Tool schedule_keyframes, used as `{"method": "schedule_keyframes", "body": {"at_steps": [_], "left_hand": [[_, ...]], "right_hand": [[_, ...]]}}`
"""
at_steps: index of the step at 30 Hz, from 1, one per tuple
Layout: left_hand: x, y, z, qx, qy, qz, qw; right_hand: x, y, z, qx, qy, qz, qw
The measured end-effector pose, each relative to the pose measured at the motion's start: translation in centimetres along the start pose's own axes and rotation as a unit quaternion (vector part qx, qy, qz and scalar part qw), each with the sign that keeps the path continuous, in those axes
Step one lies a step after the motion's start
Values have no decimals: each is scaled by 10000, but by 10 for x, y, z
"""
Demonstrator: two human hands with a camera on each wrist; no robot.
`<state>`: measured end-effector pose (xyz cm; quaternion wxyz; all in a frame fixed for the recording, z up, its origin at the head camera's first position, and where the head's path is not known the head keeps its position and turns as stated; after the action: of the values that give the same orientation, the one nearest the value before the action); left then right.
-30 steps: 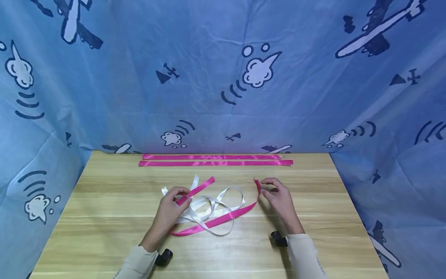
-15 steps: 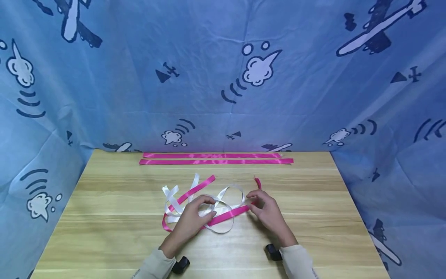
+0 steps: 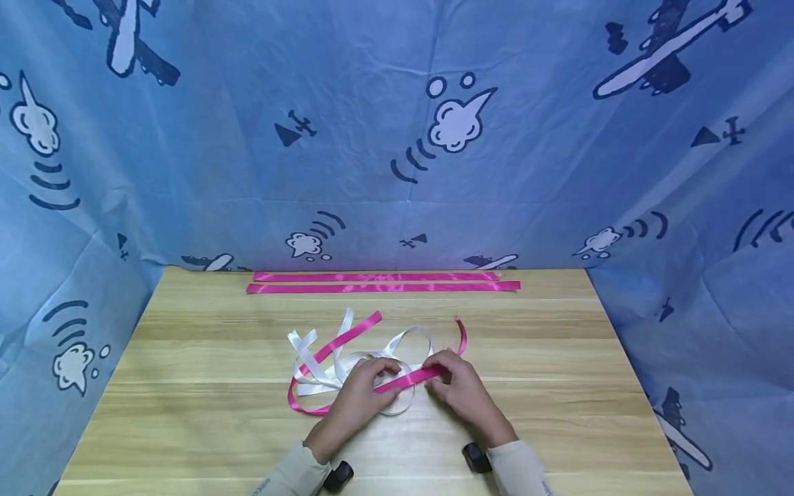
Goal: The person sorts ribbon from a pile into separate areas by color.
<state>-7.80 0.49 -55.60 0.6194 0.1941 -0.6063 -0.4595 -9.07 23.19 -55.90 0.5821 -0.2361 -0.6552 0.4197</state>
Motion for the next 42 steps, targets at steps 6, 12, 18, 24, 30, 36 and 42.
{"method": "schedule_keyframes", "body": {"at_steps": [6,12,18,24,30,36,42], "left_hand": [[-7,-2,1,0,-31,140,9999],[-12,-3,1,-79,-57,525,9986],[-12,-5,1,42,-180,431,9989],[-8,-4,-1,305,-564,-2,9979],[-3,0,-4,250,-683,-242,9971],[6,7,-4,67,-609,-352,9975],[15,11,-2,22,-692,-400,9968]], "right_hand": [[-6,-2,-1,-56,-63,-100,9999],[-10,-4,-2,79,-96,-314,9994],[-13,-5,-2,224,-169,-704,9971],[-13,-11,-4,208,-412,-761,9960],[-10,-19,-6,159,-902,-563,9942],[-8,-30,-6,19,-1092,-300,9936],[-3,-36,-3,-56,-1222,285,9921]]}}
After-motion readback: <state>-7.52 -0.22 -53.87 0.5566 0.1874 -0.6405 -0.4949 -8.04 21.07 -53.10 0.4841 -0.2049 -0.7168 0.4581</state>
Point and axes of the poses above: each hand's wrist, its own z-axis towards the middle knuckle, its own x-axis out of the back of the hand, y = z × x, the point moved 1 cm from there along z, towards the middle knuckle, and after that the axes turned 4 degrees about -x, right-handed, at the moved point
